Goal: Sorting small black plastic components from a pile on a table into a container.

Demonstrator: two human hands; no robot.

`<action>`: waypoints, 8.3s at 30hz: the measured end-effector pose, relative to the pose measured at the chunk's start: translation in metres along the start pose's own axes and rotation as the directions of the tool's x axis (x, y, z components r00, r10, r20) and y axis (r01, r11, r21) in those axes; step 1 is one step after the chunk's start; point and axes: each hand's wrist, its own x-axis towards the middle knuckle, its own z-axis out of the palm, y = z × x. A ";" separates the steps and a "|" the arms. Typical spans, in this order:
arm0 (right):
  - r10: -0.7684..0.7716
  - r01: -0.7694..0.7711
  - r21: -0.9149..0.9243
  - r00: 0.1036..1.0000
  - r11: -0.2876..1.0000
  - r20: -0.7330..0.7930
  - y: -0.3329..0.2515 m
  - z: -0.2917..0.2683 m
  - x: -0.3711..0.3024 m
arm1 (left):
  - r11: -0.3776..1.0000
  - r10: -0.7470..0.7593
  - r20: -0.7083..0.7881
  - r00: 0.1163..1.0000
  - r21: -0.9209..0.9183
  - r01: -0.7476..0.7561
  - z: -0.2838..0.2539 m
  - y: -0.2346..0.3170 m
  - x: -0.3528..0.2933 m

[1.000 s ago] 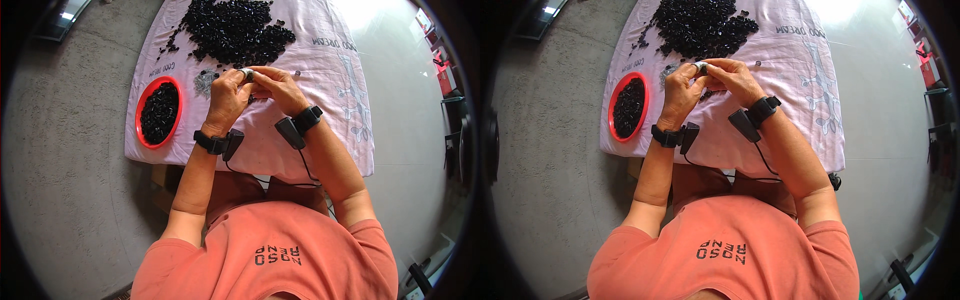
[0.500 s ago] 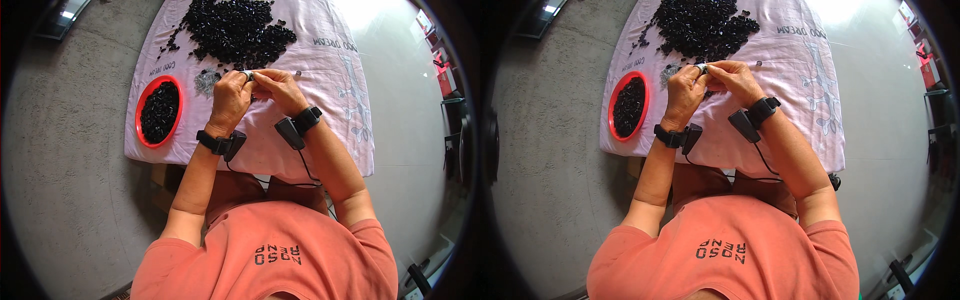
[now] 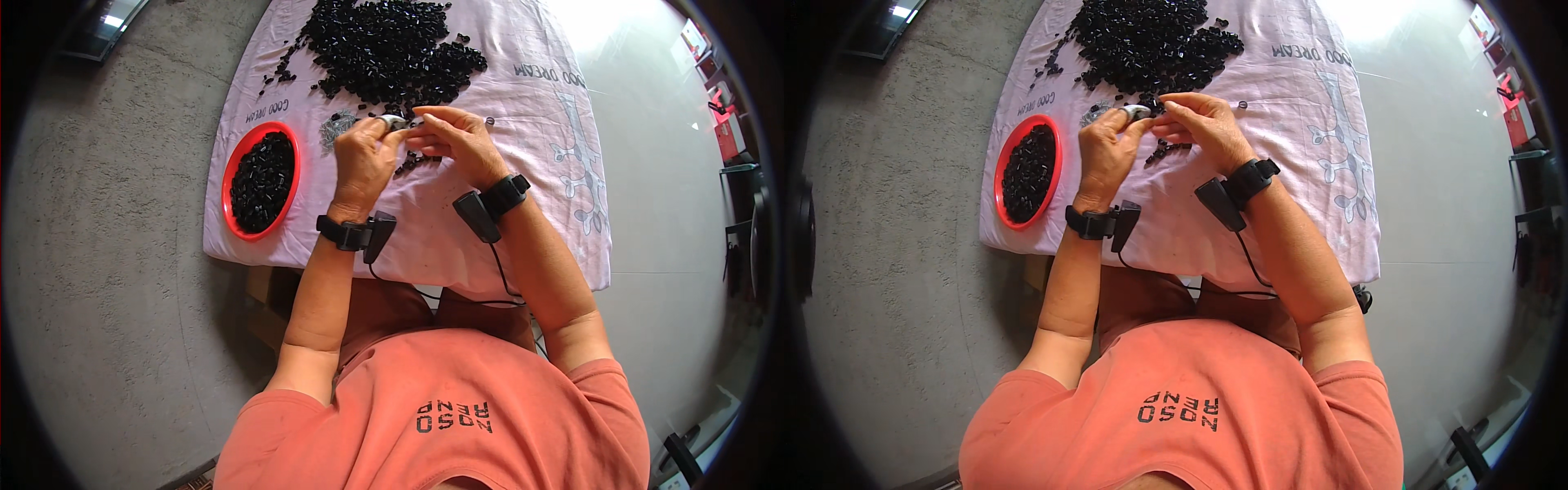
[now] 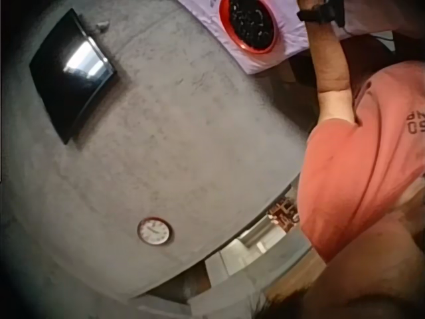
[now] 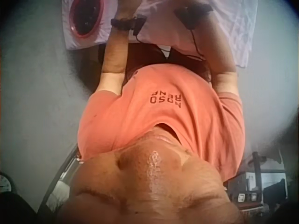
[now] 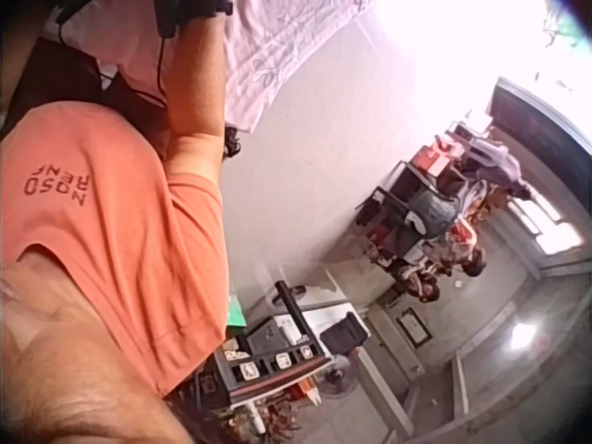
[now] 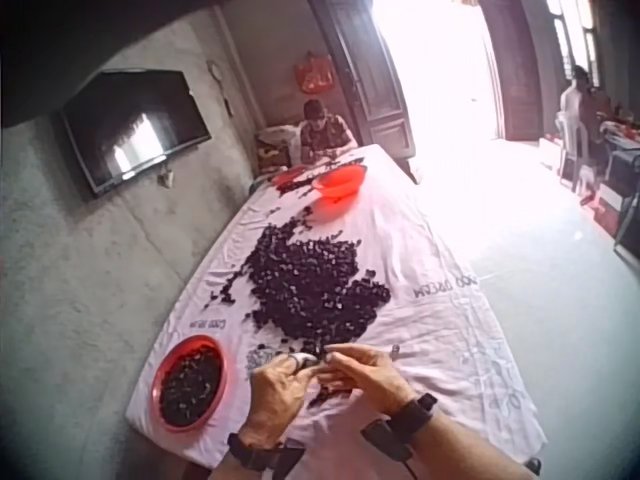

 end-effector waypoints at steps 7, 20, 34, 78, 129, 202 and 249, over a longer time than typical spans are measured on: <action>-0.110 0.094 -0.116 0.985 0.989 -0.133 -0.002 -0.007 0.004 | 0.956 -0.156 -0.283 0.946 0.197 0.217 -0.049 -0.078 -0.024; -0.200 0.185 -0.088 0.955 0.979 -0.217 -0.001 -0.013 0.006 | 0.794 -0.318 -0.479 0.818 0.337 0.505 -0.092 -0.145 -0.069; -0.107 0.072 -0.225 0.983 0.972 -0.151 0.002 -0.012 0.005 | 0.982 -0.184 -0.059 0.981 0.043 0.187 -0.019 -0.056 -0.022; -0.309 0.177 -0.393 0.902 0.902 -0.302 0.007 -0.012 0.012 | 0.982 -0.142 0.191 0.971 0.152 0.113 0.042 -0.017 0.014; -0.009 0.051 -0.409 0.995 0.911 0.104 0.004 -0.003 0.000 | 0.890 -0.280 0.014 0.960 -0.370 0.265 0.025 -0.005 -0.033; 0.116 -0.044 -0.283 0.963 0.958 0.244 0.007 0.004 -0.001 | 0.990 -0.086 0.173 0.981 -0.097 0.104 -0.017 0.005 -0.015; 0.072 -0.033 -0.261 0.987 0.965 0.144 -0.004 -0.003 -0.001 | 0.944 -0.257 0.244 0.935 -0.143 0.297 -0.012 -0.010 -0.054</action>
